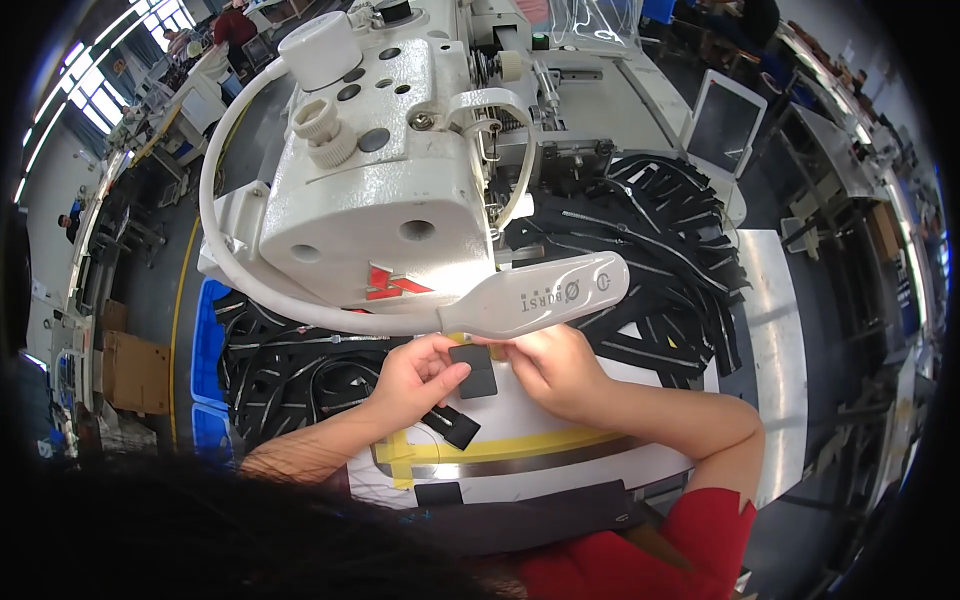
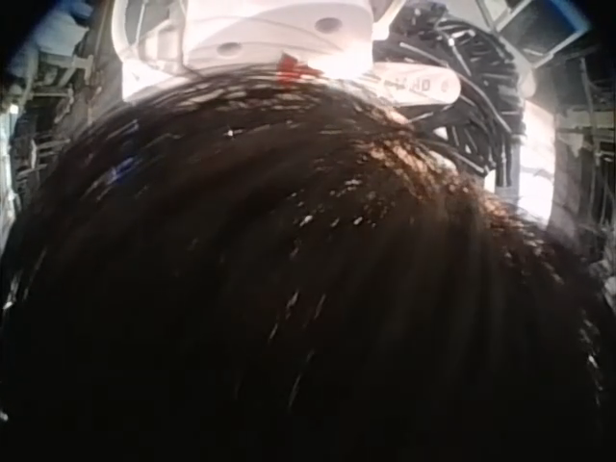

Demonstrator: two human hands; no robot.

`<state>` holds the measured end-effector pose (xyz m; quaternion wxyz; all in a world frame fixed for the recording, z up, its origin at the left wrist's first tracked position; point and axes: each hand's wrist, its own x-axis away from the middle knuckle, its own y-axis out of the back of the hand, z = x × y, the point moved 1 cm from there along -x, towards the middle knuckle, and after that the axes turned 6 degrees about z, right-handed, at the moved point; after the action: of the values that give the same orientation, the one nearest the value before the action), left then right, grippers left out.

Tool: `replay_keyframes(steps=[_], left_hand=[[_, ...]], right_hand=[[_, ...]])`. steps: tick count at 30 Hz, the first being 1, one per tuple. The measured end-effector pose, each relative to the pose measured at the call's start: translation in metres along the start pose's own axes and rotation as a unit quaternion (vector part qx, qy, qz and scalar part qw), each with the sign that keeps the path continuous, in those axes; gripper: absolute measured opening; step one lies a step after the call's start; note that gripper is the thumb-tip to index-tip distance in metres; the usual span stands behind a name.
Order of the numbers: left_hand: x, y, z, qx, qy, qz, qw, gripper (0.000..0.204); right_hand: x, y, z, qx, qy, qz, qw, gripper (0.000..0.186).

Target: Sew zippers onto leather strips using an industrial sewing machine.

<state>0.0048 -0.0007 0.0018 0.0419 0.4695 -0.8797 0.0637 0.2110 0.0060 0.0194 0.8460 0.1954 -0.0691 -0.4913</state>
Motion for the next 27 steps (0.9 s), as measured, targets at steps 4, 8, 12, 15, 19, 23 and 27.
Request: replay_keyframes(steps=[4,8,12,15,19,23,27], left_hand=[[0.0,0.0,-0.003,0.062,-0.002,-0.007,0.998,0.023],[0.002,0.001,0.005,-0.002,0.022,0.013,1.0,0.025],[0.002,0.0,0.0,-0.226,-0.067,0.008,0.972,0.025],[0.004,-0.004,-0.008,-0.288,-0.118,0.002,0.95,0.023],[0.005,-0.005,-0.016,-0.312,-0.156,0.009,0.937,0.02],[0.004,-0.006,-0.008,-0.339,-0.138,0.004,0.931,0.02],[0.005,-0.002,-0.003,-0.369,-0.193,-0.02,0.909,0.016]], right_hand=[[0.006,0.0,0.008,0.253,0.202,-0.02,0.946,0.029],[0.007,-0.003,0.003,0.25,0.199,-0.009,0.947,0.022],[0.006,-0.011,-0.007,0.087,0.101,-0.024,0.991,0.016],[0.002,-0.009,-0.003,0.041,0.05,-0.028,0.997,0.017],[0.002,-0.015,-0.009,-0.069,-0.013,-0.06,0.996,0.019],[0.002,-0.016,-0.006,-0.149,-0.054,-0.065,0.985,0.019],[0.003,-0.012,0.003,-0.026,0.001,-0.043,0.999,0.017]])
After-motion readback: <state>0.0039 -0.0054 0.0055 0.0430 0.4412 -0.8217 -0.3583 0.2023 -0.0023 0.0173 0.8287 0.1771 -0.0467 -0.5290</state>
